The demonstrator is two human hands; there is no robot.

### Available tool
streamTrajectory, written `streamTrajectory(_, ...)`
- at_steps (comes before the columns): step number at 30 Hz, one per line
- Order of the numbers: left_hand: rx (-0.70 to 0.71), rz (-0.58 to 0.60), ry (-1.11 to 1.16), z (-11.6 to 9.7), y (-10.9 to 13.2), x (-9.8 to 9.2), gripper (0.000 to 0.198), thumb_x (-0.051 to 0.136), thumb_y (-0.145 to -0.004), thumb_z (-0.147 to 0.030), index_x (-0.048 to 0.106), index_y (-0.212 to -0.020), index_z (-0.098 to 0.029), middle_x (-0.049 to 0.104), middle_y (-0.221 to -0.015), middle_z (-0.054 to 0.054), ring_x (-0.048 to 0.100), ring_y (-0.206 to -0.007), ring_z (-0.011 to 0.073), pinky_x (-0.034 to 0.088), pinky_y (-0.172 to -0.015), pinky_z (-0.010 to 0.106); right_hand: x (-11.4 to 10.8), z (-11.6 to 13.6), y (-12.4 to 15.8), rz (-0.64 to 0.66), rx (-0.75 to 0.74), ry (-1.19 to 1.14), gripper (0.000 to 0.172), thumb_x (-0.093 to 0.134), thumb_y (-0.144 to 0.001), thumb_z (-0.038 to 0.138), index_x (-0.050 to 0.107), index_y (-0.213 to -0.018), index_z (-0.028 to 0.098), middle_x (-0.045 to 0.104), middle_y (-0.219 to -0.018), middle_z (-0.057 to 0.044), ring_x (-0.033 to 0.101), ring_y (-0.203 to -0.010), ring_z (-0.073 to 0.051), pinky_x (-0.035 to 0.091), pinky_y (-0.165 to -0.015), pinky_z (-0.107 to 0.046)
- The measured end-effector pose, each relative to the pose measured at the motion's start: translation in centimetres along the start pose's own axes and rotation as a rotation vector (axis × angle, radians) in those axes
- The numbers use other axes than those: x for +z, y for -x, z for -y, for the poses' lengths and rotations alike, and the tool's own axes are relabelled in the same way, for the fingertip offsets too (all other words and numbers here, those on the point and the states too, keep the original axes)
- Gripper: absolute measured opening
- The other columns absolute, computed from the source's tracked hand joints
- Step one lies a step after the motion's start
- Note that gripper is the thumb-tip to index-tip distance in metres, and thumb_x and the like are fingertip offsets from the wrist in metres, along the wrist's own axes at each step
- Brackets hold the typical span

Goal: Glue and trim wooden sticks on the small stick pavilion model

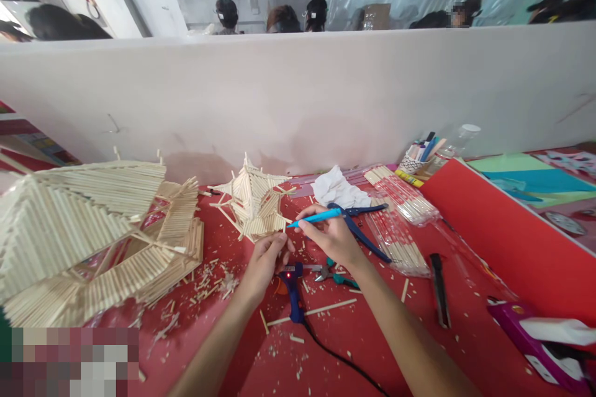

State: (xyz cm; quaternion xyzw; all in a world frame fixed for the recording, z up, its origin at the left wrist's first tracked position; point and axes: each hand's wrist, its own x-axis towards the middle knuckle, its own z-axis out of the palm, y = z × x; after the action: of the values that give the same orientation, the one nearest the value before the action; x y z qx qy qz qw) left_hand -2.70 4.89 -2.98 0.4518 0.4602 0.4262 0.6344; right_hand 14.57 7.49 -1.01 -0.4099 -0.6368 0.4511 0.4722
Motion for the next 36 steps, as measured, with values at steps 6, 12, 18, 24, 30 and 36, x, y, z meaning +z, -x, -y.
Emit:
streamTrajectory(6,0.007,0.003,0.005,0.07,-0.03,-0.03,0.045,0.062,-0.081,-0.060,0.062,-0.070,-0.016,0.044,-0.051,-0.005,0.033,-0.044,0.0071,0.023,-0.044,0.021,0.14,0.16,-0.11,0.007,-0.010,0.031,0.018,0.066,-0.089,0.040,0.070,-0.094,0.023,0.073,-0.090,-0.004,0.069,-0.079,-0.020,0.054,-0.074,-0.035)
streamTrajectory(12,0.007,0.005,-0.003,0.16,-0.13,-0.10,0.046,0.061,-0.082,-0.061,0.061,-0.070,-0.016,0.044,-0.050,-0.005,0.032,-0.043,0.0071,0.023,-0.044,0.021,0.17,-0.03,-0.08,0.010,0.002,0.046,0.016,0.068,-0.088,0.038,0.070,-0.094,0.023,0.073,-0.090,-0.004,0.070,-0.083,-0.022,0.055,-0.076,-0.036)
streamTrajectory(18,0.005,0.002,-0.010,0.24,-0.16,-0.14,0.047,0.061,-0.081,-0.062,0.061,-0.070,-0.016,0.045,-0.050,-0.005,0.033,-0.044,0.0074,0.023,-0.044,0.021,-0.13,-0.16,-0.18,-0.013,-0.029,0.085,0.017,0.066,-0.089,0.039,0.069,-0.092,0.022,0.072,-0.086,-0.003,0.068,-0.080,-0.021,0.053,-0.076,-0.035)
streamTrajectory(24,0.002,0.003,-0.012,0.03,-0.09,-0.07,0.048,0.061,-0.080,-0.064,0.061,-0.070,-0.017,0.044,-0.050,-0.005,0.033,-0.044,0.0075,0.023,-0.044,0.021,-0.12,0.06,-0.23,-0.007,-0.020,0.072,0.017,0.066,-0.089,0.039,0.069,-0.094,0.023,0.072,-0.086,-0.003,0.068,-0.080,-0.020,0.054,-0.073,-0.035)
streamTrajectory(30,0.007,-0.005,-0.013,0.02,0.00,-0.03,0.047,0.061,-0.080,-0.063,0.061,-0.069,-0.017,0.044,-0.051,-0.005,0.033,-0.045,0.0078,0.023,-0.045,0.021,-0.07,0.22,-0.14,-0.005,0.004,0.094,0.019,0.066,-0.089,0.041,0.069,-0.093,0.023,0.073,-0.087,-0.003,0.069,-0.082,-0.022,0.055,-0.074,-0.036)
streamTrajectory(36,0.006,-0.003,-0.013,0.00,0.00,0.00,0.047,0.061,-0.080,-0.062,0.061,-0.069,-0.017,0.044,-0.051,-0.005,0.032,-0.045,0.0075,0.023,-0.044,0.021,-0.16,0.45,-0.14,-0.006,0.003,0.086,0.017,0.066,-0.089,0.040,0.069,-0.094,0.023,0.073,-0.088,-0.003,0.069,-0.082,-0.021,0.054,-0.073,-0.035)
